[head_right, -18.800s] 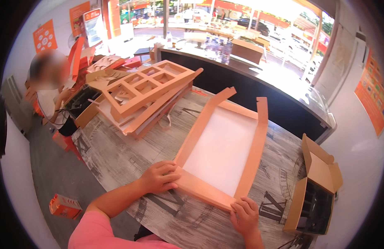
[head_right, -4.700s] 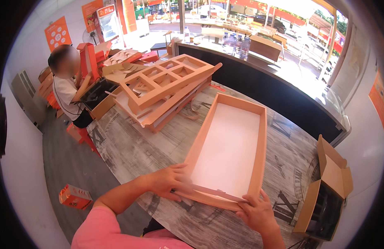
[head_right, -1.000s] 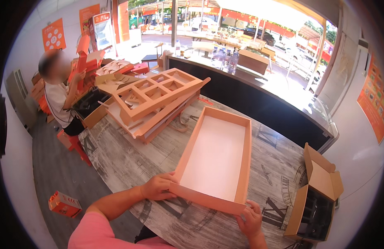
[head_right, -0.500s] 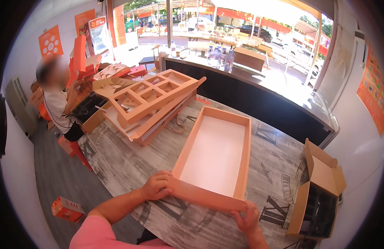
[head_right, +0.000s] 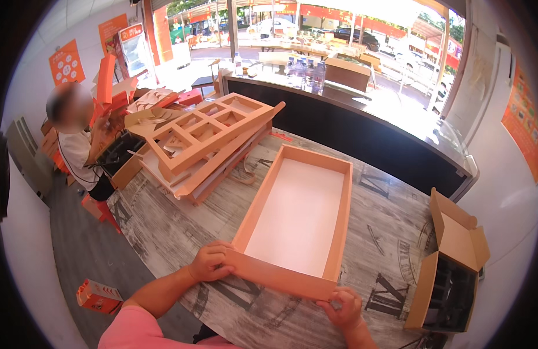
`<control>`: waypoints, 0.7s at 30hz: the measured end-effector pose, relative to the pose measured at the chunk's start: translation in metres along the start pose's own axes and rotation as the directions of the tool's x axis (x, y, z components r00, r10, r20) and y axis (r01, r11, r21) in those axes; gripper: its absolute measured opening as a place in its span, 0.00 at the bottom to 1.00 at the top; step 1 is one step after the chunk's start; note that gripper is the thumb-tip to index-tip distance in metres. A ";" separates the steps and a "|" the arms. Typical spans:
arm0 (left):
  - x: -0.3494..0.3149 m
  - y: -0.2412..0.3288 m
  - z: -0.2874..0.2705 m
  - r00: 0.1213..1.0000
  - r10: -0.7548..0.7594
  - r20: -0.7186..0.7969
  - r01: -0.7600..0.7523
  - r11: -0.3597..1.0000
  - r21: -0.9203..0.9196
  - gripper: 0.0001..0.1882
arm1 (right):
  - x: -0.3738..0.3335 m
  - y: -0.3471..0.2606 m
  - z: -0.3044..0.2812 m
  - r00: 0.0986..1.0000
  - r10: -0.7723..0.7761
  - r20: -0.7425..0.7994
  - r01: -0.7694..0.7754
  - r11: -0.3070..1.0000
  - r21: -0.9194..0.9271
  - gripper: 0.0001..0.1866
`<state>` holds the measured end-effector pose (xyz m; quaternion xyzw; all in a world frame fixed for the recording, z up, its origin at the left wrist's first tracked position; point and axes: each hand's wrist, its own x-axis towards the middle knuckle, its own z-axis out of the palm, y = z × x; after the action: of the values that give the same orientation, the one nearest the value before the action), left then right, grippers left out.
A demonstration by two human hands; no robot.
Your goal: The person assembles a flat-packed cardboard box by folding and tucking its flaps into place. They then place a smaller pre-folded box with a red label into a compartment of a larger tray and continue folding the tray's side flaps.
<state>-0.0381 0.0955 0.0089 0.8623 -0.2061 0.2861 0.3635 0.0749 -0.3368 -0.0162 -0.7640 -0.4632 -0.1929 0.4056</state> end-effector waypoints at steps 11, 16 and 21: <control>-0.011 -0.008 0.010 0.992 -0.060 -0.113 0.066 0.997 0.046 0.18 | 0.029 -0.026 -0.002 0.997 -0.014 0.072 0.021 0.995 -0.100 0.26; -0.005 0.003 0.013 0.982 -0.075 -0.174 0.098 0.988 0.123 0.16 | 0.032 -0.029 -0.001 0.998 -0.030 0.063 0.037 0.993 -0.115 0.26; -0.002 0.004 0.007 0.993 0.038 -0.108 -0.014 0.976 0.218 0.12 | 0.032 -0.031 -0.002 0.996 -0.024 0.083 0.036 0.989 -0.145 0.28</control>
<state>-0.0399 0.0878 0.0058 0.8768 -0.1644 0.3593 0.2742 0.0644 -0.3136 0.0200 -0.7920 -0.4751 -0.2013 0.3262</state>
